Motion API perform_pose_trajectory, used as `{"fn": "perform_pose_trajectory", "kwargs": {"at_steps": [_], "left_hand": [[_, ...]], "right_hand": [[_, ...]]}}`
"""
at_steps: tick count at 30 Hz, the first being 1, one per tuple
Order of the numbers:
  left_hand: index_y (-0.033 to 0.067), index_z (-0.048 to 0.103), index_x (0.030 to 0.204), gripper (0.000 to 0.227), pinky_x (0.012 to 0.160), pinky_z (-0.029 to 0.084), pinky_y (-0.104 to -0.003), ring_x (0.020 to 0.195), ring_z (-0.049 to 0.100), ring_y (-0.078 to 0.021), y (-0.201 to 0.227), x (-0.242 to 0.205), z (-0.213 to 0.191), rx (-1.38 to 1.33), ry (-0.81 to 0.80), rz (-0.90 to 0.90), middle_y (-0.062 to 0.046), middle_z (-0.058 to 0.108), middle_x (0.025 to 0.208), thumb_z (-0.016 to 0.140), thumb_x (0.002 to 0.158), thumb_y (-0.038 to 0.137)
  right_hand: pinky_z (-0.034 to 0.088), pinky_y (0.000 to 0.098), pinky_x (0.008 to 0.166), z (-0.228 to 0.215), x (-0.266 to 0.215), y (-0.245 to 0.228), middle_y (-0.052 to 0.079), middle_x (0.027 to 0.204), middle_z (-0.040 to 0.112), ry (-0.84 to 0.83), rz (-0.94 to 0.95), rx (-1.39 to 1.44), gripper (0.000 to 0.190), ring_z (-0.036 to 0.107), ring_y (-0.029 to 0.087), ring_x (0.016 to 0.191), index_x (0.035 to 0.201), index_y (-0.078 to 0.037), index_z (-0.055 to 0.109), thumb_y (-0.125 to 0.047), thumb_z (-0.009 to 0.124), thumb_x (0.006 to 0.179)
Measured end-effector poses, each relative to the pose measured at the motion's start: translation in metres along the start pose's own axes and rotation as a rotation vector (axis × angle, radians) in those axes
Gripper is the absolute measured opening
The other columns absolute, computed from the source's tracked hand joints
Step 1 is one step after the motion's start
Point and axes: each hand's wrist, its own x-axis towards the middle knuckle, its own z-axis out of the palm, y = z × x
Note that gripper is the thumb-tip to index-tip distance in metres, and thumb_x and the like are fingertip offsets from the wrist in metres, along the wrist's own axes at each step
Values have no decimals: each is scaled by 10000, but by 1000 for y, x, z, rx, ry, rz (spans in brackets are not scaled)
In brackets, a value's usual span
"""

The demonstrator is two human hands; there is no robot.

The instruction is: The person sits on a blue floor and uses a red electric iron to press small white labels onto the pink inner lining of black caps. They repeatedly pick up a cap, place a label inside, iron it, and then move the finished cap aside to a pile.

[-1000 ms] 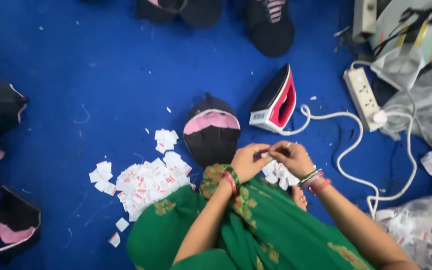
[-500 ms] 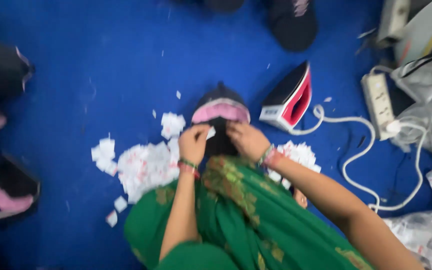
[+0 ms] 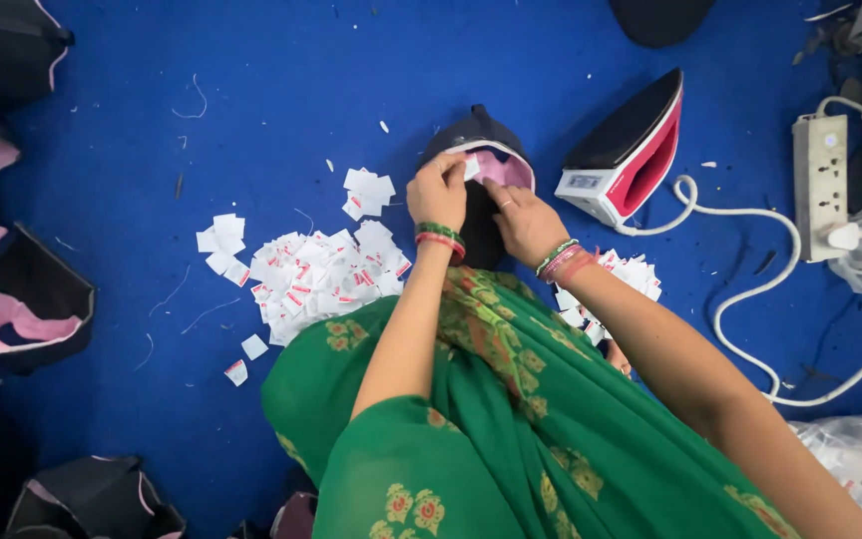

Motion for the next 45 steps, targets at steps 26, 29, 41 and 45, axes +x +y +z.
{"fn": "perform_pose_trajectory", "kwargs": {"at_steps": [26, 29, 41, 45], "left_hand": [[209, 688, 1323, 437, 890, 531, -447, 1077, 621, -334, -9, -47, 1, 461, -82, 315, -124, 588, 1166, 610, 917, 69], [200, 676, 1378, 502, 870, 482, -446, 1036, 576, -320, -9, -55, -2, 641, -124, 306, -119, 557, 1128, 612, 894, 81], [248, 601, 1459, 625, 937, 439, -440, 1112, 542, -305, -17, -60, -2, 665, -141, 297, -107, 532, 1182, 606, 859, 74], [254, 588, 1477, 636, 907, 436, -432, 1101, 542, -298, -17, -61, 0, 730, -156, 295, -98, 529, 1179, 596, 867, 74]], "right_hand": [[499, 471, 910, 28, 4, 8, 210, 1142, 583, 46, 72, -203, 654, 559, 403, 1007, 1425, -117, 615, -16, 620, 779], [496, 477, 930, 26, 5, 2, 223, 1172, 583, 53, 83, -191, 636, 556, 412, 1023, 1414, -96, 617, -19, 621, 783], [578, 360, 800, -100, -26, 56, 131, 1074, 662, 619, 271, -25, 342, 698, 247, 945, 1268, -55, 670, 112, 590, 980], [551, 527, 788, -78, -74, 200, 311, 1034, 649, 381, 705, -384, 321, 664, 509, 897, 1244, 31, 629, -95, 688, 954]]}}
